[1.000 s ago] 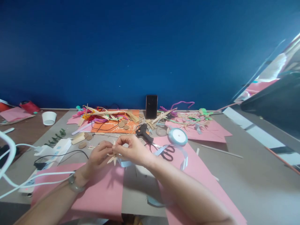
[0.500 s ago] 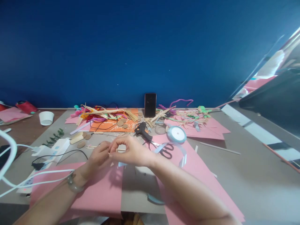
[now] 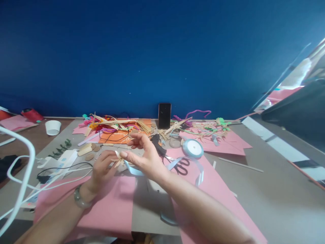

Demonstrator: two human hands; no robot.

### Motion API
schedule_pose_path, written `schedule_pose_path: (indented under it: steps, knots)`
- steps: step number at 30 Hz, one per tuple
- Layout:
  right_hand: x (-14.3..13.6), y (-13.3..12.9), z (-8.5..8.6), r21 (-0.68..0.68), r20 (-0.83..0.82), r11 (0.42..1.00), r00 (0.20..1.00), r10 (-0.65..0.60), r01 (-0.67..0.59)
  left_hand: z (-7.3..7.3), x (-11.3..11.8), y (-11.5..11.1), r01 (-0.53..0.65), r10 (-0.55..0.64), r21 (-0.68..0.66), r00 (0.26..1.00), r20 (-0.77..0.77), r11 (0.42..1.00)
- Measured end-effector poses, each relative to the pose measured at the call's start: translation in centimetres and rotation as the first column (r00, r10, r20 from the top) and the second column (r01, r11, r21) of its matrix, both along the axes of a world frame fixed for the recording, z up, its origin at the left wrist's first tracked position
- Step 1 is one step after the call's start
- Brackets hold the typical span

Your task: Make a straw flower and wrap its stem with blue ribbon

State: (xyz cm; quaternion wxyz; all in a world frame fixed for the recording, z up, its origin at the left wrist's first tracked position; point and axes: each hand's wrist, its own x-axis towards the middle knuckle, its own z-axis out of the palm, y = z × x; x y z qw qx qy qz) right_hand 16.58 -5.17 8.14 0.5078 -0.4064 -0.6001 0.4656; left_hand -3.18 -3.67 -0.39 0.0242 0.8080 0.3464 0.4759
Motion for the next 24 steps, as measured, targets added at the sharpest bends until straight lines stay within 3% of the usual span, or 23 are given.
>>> schedule_pose_path:
  steps: [5, 8, 11, 15, 24]
  knots:
    - [-0.1, 0.6, -0.6, -0.196, -0.098, 0.978, 0.994, 0.047, -0.066, 0.1, -0.4, 0.3, -0.148, 0.147, 0.041, 0.989, 0.013, 0.988]
    - [-0.2, 0.6, -0.7, -0.324, -0.136, 0.929, 0.981, 0.140, -0.178, 0.1, -0.4, 0.4, -0.177, 0.177, 0.048, 0.984, -0.008, 0.983]
    - [-0.6, 0.4, -0.8, -0.406, -0.219, 0.885, 0.965, 0.147, -0.227, 0.1, -0.2, 0.3, -0.176, 0.177, 0.058, 0.984, -0.013, 0.983]
    - [-1.0, 0.3, -1.2, -0.431, -0.314, 0.864, 0.941, 0.128, -0.261, 0.2, 0.0, 0.1, -0.169, 0.171, 0.059, 0.985, -0.016, 0.984]
    - [-1.6, 0.0, -1.7, -0.437, -0.341, 0.858, 0.933, 0.118, -0.269, 0.1, 0.0, 0.1, -0.135, 0.135, 0.010, 0.991, 0.000, 0.991]
